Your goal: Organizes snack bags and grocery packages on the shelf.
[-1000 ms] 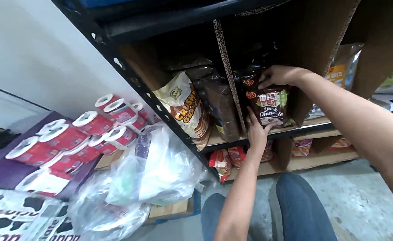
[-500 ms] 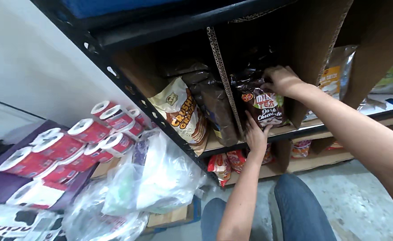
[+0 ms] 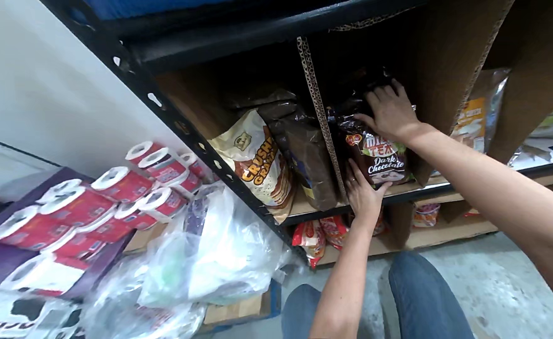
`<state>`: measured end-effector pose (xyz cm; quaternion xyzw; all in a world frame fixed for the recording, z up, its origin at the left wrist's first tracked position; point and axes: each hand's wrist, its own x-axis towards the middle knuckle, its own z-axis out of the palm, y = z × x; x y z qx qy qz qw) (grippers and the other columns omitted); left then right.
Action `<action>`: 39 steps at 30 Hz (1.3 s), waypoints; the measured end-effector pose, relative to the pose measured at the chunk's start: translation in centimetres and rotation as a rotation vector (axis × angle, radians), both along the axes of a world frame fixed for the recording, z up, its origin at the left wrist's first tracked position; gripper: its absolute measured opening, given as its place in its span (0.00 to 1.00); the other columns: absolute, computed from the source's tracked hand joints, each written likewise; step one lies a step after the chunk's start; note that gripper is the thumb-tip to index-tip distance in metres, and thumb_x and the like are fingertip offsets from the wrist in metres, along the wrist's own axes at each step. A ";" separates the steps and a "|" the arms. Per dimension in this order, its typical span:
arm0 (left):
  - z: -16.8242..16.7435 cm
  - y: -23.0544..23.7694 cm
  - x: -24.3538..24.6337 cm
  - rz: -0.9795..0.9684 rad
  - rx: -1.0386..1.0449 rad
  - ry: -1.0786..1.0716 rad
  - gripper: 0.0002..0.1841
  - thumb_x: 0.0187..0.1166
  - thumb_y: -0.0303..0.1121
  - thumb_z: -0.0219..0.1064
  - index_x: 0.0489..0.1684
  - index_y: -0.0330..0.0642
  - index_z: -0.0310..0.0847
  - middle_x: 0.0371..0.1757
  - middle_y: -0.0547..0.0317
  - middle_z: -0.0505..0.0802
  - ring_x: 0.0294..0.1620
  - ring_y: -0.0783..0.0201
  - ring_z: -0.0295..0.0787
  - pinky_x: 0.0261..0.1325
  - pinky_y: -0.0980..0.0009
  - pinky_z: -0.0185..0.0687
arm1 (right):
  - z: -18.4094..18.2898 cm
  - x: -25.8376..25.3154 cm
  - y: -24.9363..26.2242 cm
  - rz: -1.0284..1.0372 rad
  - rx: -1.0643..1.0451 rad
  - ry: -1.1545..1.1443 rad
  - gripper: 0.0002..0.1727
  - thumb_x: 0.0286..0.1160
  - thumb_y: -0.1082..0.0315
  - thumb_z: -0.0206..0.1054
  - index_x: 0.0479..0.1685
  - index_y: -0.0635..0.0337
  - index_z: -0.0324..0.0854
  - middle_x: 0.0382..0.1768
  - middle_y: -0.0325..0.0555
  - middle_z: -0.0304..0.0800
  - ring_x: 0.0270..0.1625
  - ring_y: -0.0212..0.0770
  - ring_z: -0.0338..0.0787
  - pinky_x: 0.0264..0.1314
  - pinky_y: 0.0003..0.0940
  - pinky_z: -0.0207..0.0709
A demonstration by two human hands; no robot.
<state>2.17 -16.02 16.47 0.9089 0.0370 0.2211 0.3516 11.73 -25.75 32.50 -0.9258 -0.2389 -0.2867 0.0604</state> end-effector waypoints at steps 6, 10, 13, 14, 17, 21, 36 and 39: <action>1.4 0.2 0.2 -0.025 -0.027 0.149 0.71 0.56 0.64 0.83 0.95 0.32 0.36 0.86 0.30 0.70 0.84 0.40 0.71 0.82 0.49 0.68 | -1.7 1.2 0.0 -0.009 0.006 -0.053 0.33 0.93 0.48 0.48 0.54 0.76 0.81 0.48 0.72 0.90 0.58 0.72 0.90 0.64 0.65 0.77; 1.5 0.4 0.3 -0.034 -0.041 0.134 0.74 0.50 0.64 0.85 0.95 0.34 0.36 0.83 0.31 0.74 0.82 0.40 0.75 0.78 0.48 0.73 | -2.4 1.0 -0.3 -0.032 0.093 -0.129 0.30 0.94 0.52 0.47 0.46 0.74 0.84 0.39 0.70 0.91 0.46 0.72 0.93 0.43 0.66 0.84; 1.2 0.4 0.2 -0.030 -0.034 0.096 0.74 0.50 0.64 0.85 0.95 0.33 0.38 0.84 0.31 0.73 0.82 0.40 0.74 0.77 0.48 0.74 | -2.0 0.8 0.2 -0.065 0.180 -0.131 0.30 0.94 0.53 0.48 0.44 0.75 0.83 0.39 0.71 0.90 0.46 0.72 0.93 0.44 0.66 0.83; 1.2 0.4 0.2 -0.035 -0.038 0.096 0.73 0.51 0.64 0.85 0.95 0.33 0.37 0.85 0.30 0.71 0.83 0.40 0.73 0.77 0.48 0.74 | -1.4 0.7 0.5 -0.071 0.225 -0.120 0.30 0.94 0.52 0.49 0.46 0.75 0.82 0.42 0.71 0.90 0.50 0.73 0.92 0.49 0.66 0.82; 1.3 0.5 0.2 -0.057 -0.054 0.125 0.74 0.52 0.65 0.84 0.96 0.34 0.35 0.87 0.30 0.67 0.85 0.39 0.70 0.77 0.47 0.74 | 1.8 1.6 1.0 -0.075 0.297 -0.051 0.28 0.93 0.54 0.50 0.61 0.76 0.80 0.60 0.73 0.85 0.69 0.72 0.83 0.70 0.66 0.74; 1.1 1.0 0.0 -0.095 -0.113 0.108 0.74 0.53 0.66 0.82 0.96 0.35 0.34 0.88 0.30 0.65 0.85 0.39 0.70 0.77 0.46 0.74 | 4.7 4.7 1.4 -0.093 0.125 0.067 0.27 0.77 0.75 0.66 0.75 0.77 0.70 0.74 0.78 0.73 0.80 0.78 0.69 0.77 0.72 0.62; 1.0 1.0 0.0 -0.082 -0.087 0.108 0.70 0.57 0.65 0.81 0.96 0.35 0.37 0.86 0.32 0.70 0.83 0.41 0.73 0.78 0.49 0.74 | 4.2 7.7 5.0 -0.119 -0.293 0.309 0.15 0.82 0.75 0.63 0.62 0.73 0.82 0.65 0.74 0.83 0.70 0.75 0.81 0.70 0.73 0.71; 1.1 0.8 0.1 -0.079 -0.080 0.108 0.70 0.57 0.66 0.80 0.96 0.35 0.37 0.85 0.31 0.72 0.83 0.40 0.74 0.77 0.49 0.75 | 4.6 7.8 4.5 -0.043 -0.330 0.370 0.14 0.80 0.73 0.66 0.59 0.70 0.85 0.61 0.73 0.86 0.69 0.74 0.82 0.70 0.74 0.70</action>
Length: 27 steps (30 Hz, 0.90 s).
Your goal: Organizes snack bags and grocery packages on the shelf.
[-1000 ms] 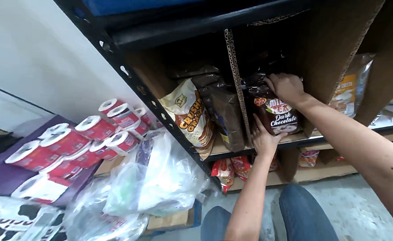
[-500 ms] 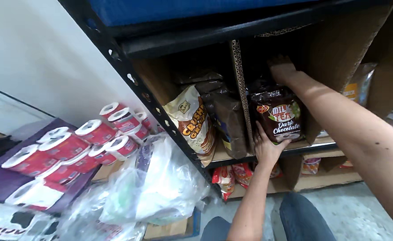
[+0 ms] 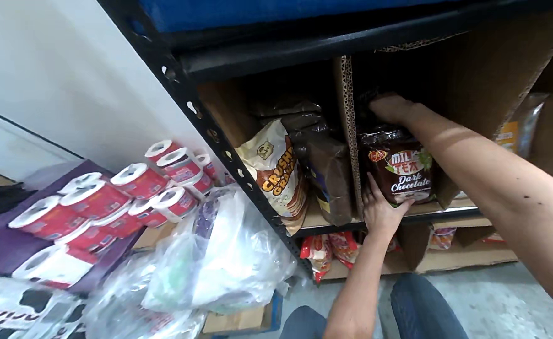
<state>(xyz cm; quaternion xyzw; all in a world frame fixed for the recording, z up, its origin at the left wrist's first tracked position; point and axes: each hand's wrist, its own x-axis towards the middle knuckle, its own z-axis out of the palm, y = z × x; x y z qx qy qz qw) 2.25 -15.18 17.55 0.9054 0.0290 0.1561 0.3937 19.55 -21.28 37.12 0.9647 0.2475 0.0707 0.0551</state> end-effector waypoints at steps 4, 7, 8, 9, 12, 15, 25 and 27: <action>-0.2 -0.2 0.1 0.008 0.012 -0.008 0.70 0.57 0.67 0.79 0.96 0.35 0.38 0.84 0.32 0.73 0.82 0.40 0.75 0.76 0.49 0.75 | -0.4 1.9 -1.7 0.077 0.112 0.115 0.14 0.80 0.67 0.69 0.59 0.65 0.87 0.58 0.69 0.88 0.66 0.71 0.84 0.70 0.74 0.70; -0.3 0.0 0.1 0.010 0.007 -0.039 0.69 0.57 0.66 0.80 0.95 0.33 0.40 0.84 0.31 0.73 0.82 0.40 0.74 0.78 0.49 0.73 | 0.2 2.3 -2.0 0.071 0.338 0.327 0.24 0.78 0.57 0.74 0.59 0.70 0.84 0.57 0.70 0.86 0.64 0.69 0.84 0.71 0.71 0.69; -0.3 0.0 0.1 0.011 0.009 -0.047 0.69 0.57 0.66 0.80 0.95 0.32 0.41 0.84 0.30 0.73 0.82 0.40 0.74 0.78 0.49 0.74 | 1.1 1.6 -1.9 0.004 0.399 0.386 0.30 0.79 0.49 0.71 0.65 0.69 0.82 0.63 0.71 0.84 0.69 0.69 0.81 0.75 0.71 0.65; -0.4 0.0 0.1 0.012 0.010 -0.056 0.69 0.57 0.66 0.81 0.95 0.32 0.41 0.84 0.30 0.73 0.83 0.40 0.74 0.78 0.49 0.74 | 2.0 1.1 -1.7 -0.063 0.439 0.404 0.37 0.81 0.40 0.65 0.73 0.65 0.79 0.71 0.70 0.80 0.77 0.69 0.76 0.81 0.71 0.59; -0.6 0.0 0.2 0.021 0.011 -0.073 0.69 0.56 0.65 0.81 0.94 0.31 0.42 0.82 0.30 0.75 0.80 0.40 0.77 0.77 0.49 0.75 | 2.8 2.1 -1.3 -0.175 0.425 0.274 0.43 0.86 0.34 0.51 0.67 0.70 0.82 0.68 0.72 0.82 0.75 0.71 0.78 0.77 0.75 0.60; -0.6 0.0 0.0 0.015 0.012 -0.070 0.69 0.56 0.65 0.81 0.94 0.30 0.42 0.80 0.29 0.77 0.79 0.38 0.78 0.75 0.49 0.77 | 3.4 1.9 -0.3 -0.248 0.381 0.181 0.25 0.87 0.59 0.62 0.66 0.78 0.78 0.68 0.77 0.79 0.74 0.75 0.77 0.75 0.75 0.63; -0.7 -0.1 0.0 0.021 0.016 -0.082 0.69 0.56 0.65 0.81 0.94 0.30 0.44 0.79 0.30 0.78 0.79 0.39 0.78 0.77 0.49 0.75 | -1.8 6.3 -0.4 -0.247 0.506 0.480 0.43 0.87 0.39 0.55 0.83 0.71 0.66 0.81 0.68 0.71 0.86 0.61 0.68 0.89 0.56 0.54; -0.6 -0.3 0.1 0.031 0.029 -0.085 0.69 0.55 0.66 0.81 0.93 0.29 0.44 0.78 0.30 0.80 0.78 0.39 0.79 0.75 0.49 0.77 | 0.3 3.0 -0.1 -0.305 0.415 0.515 0.45 0.86 0.38 0.55 0.84 0.72 0.62 0.82 0.70 0.67 0.88 0.63 0.63 0.89 0.58 0.51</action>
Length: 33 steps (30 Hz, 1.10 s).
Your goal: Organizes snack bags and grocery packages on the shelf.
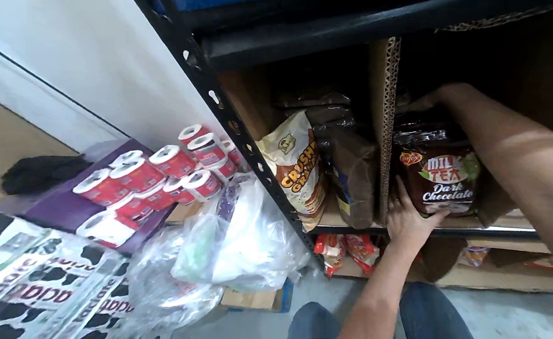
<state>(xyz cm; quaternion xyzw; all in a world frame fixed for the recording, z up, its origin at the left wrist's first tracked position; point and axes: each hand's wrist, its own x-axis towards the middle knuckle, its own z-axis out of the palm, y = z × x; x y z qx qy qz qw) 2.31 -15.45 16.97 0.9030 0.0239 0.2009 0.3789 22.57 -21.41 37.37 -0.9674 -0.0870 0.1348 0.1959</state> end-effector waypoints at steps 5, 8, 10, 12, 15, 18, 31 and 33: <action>0.1 -0.2 0.0 0.033 0.038 0.002 0.68 0.54 0.68 0.80 0.92 0.29 0.48 0.78 0.31 0.80 0.78 0.39 0.80 0.72 0.49 0.79 | -1.2 2.1 -0.1 -0.047 -0.170 -0.031 0.54 0.73 0.29 0.64 0.88 0.66 0.61 0.84 0.70 0.64 0.89 0.66 0.61 0.87 0.65 0.52; 0.1 -0.2 -0.1 0.025 0.032 0.017 0.68 0.55 0.69 0.79 0.93 0.31 0.46 0.83 0.33 0.75 0.81 0.41 0.75 0.75 0.50 0.76 | -3.4 5.2 -0.7 -0.094 -0.182 -0.102 0.59 0.63 0.22 0.66 0.84 0.64 0.66 0.80 0.72 0.69 0.86 0.67 0.65 0.85 0.69 0.55; 0.2 -0.2 -0.1 0.025 0.028 0.008 0.69 0.55 0.68 0.80 0.94 0.31 0.46 0.83 0.32 0.75 0.81 0.40 0.76 0.75 0.48 0.76 | -1.6 2.3 -1.4 -0.026 -0.093 -0.071 0.54 0.73 0.29 0.63 0.87 0.66 0.61 0.81 0.72 0.67 0.87 0.66 0.64 0.87 0.65 0.53; 0.3 -0.1 0.0 0.019 0.027 0.019 0.69 0.56 0.68 0.79 0.94 0.32 0.44 0.83 0.31 0.74 0.81 0.40 0.76 0.75 0.48 0.76 | 0.5 -0.9 -1.8 0.069 -0.077 -0.092 0.46 0.82 0.35 0.57 0.87 0.65 0.63 0.80 0.72 0.70 0.86 0.68 0.66 0.86 0.68 0.53; 0.5 -0.1 -0.1 0.000 0.031 0.063 0.68 0.58 0.69 0.77 0.94 0.31 0.44 0.86 0.32 0.70 0.84 0.41 0.72 0.80 0.50 0.71 | 1.9 -6.7 -1.7 0.051 -0.116 -0.241 0.46 0.83 0.34 0.56 0.87 0.65 0.62 0.80 0.77 0.68 0.84 0.77 0.65 0.80 0.79 0.53; 0.4 0.2 -0.2 -0.031 0.029 0.057 0.66 0.61 0.67 0.77 0.93 0.29 0.45 0.88 0.29 0.66 0.86 0.40 0.68 0.81 0.51 0.70 | 0.9 -12.5 -1.0 0.127 -0.075 -0.492 0.49 0.78 0.41 0.68 0.93 0.58 0.53 0.87 0.73 0.57 0.87 0.80 0.56 0.80 0.81 0.51; -0.4 9.3 -7.6 0.099 -0.096 -0.768 0.22 0.82 0.35 0.60 0.63 0.22 0.77 0.72 0.22 0.78 0.79 0.41 0.73 0.80 0.56 0.68 | -3.0 -25.2 4.3 0.502 0.096 -1.179 0.21 0.81 0.65 0.63 0.69 0.66 0.81 0.73 0.65 0.82 0.78 0.67 0.77 0.75 0.59 0.74; -0.7 10.9 -4.3 0.160 -0.094 -0.726 0.32 0.79 0.38 0.66 0.70 0.13 0.69 0.77 0.13 0.71 0.81 0.30 0.68 0.84 0.51 0.65 | -3.0 -23.8 7.1 0.530 0.100 -1.188 0.20 0.84 0.67 0.60 0.69 0.66 0.81 0.72 0.64 0.82 0.79 0.65 0.78 0.76 0.55 0.75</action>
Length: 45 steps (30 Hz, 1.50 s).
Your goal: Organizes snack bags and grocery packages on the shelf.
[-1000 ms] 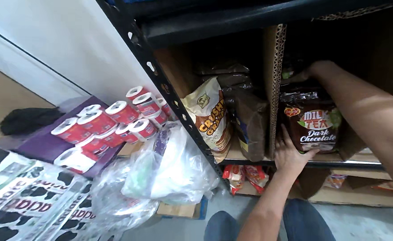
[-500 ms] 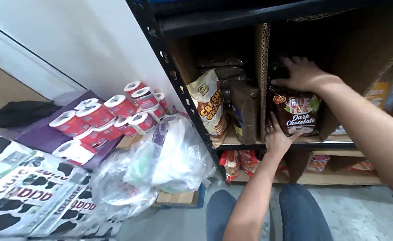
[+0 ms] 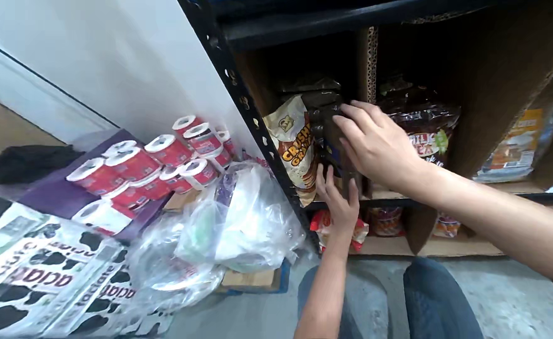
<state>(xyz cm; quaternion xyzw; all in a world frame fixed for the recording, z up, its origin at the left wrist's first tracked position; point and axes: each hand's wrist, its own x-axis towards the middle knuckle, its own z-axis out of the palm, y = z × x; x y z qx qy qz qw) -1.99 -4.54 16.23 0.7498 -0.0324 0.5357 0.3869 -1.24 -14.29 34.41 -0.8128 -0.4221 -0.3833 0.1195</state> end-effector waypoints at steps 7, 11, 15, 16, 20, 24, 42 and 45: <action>-2.6 -2.0 4.5 0.081 0.013 0.040 0.36 0.77 0.41 0.68 0.74 0.13 0.69 0.79 0.11 0.68 0.81 0.21 0.66 0.85 0.44 0.62 | 3.2 3.4 7.5 -0.590 -0.335 0.600 0.16 0.89 0.75 0.51 0.63 0.79 0.76 0.61 0.72 0.83 0.67 0.69 0.84 0.59 0.62 0.78; -2.1 -3.3 4.8 0.196 0.060 0.073 0.34 0.66 0.30 0.76 0.73 0.17 0.74 0.77 0.11 0.71 0.78 0.16 0.67 0.82 0.35 0.61 | 4.2 3.7 8.2 -0.638 -0.356 0.675 0.12 0.81 0.79 0.59 0.57 0.78 0.79 0.56 0.71 0.86 0.59 0.70 0.89 0.51 0.65 0.80; -1.9 -4.0 5.5 0.246 0.093 0.134 0.31 0.68 0.28 0.76 0.72 0.23 0.78 0.79 0.10 0.69 0.80 0.12 0.61 0.85 0.36 0.59 | 4.2 4.9 7.9 -0.609 -0.262 0.665 0.20 0.83 0.79 0.57 0.72 0.75 0.72 0.60 0.72 0.86 0.65 0.71 0.86 0.61 0.66 0.78; -2.1 -3.9 5.5 0.237 0.103 0.131 0.31 0.68 0.28 0.76 0.73 0.23 0.78 0.79 0.10 0.69 0.80 0.12 0.61 0.85 0.36 0.59 | 4.1 5.0 7.8 -0.610 -0.250 0.662 0.21 0.84 0.79 0.56 0.74 0.74 0.70 0.60 0.72 0.86 0.66 0.71 0.86 0.62 0.66 0.77; -2.3 -2.8 4.6 0.137 0.144 0.148 0.34 0.66 0.26 0.74 0.77 0.24 0.74 0.82 0.11 0.65 0.82 0.15 0.60 0.85 0.37 0.59 | 3.0 5.7 8.2 -0.600 -0.167 0.618 0.23 0.84 0.80 0.55 0.78 0.74 0.67 0.62 0.73 0.85 0.66 0.72 0.86 0.64 0.66 0.76; -2.1 -0.6 0.5 0.008 0.131 0.198 0.28 0.78 0.33 0.68 0.77 0.27 0.75 0.83 0.22 0.71 0.83 0.25 0.67 0.85 0.37 0.59 | 2.9 5.7 8.5 -0.611 -0.160 0.628 0.23 0.86 0.79 0.53 0.79 0.75 0.65 0.62 0.73 0.85 0.66 0.72 0.86 0.64 0.64 0.77; 0.0 8.5 2.3 0.487 0.432 0.021 0.27 0.81 0.32 0.66 0.82 0.41 0.74 0.86 0.16 0.60 0.88 0.24 0.55 0.87 0.38 0.54 | 2.7 5.1 8.3 -0.647 -0.135 0.640 0.26 0.84 0.78 0.55 0.80 0.79 0.61 0.63 0.78 0.83 0.66 0.78 0.84 0.61 0.71 0.76; 0.1 8.2 2.6 0.574 0.466 0.067 0.26 0.84 0.34 0.64 0.84 0.47 0.73 0.86 0.18 0.61 0.89 0.25 0.55 0.88 0.40 0.50 | 2.6 5.2 8.2 -0.646 -0.146 0.632 0.26 0.84 0.79 0.54 0.80 0.80 0.61 0.63 0.80 0.82 0.68 0.79 0.82 0.63 0.72 0.74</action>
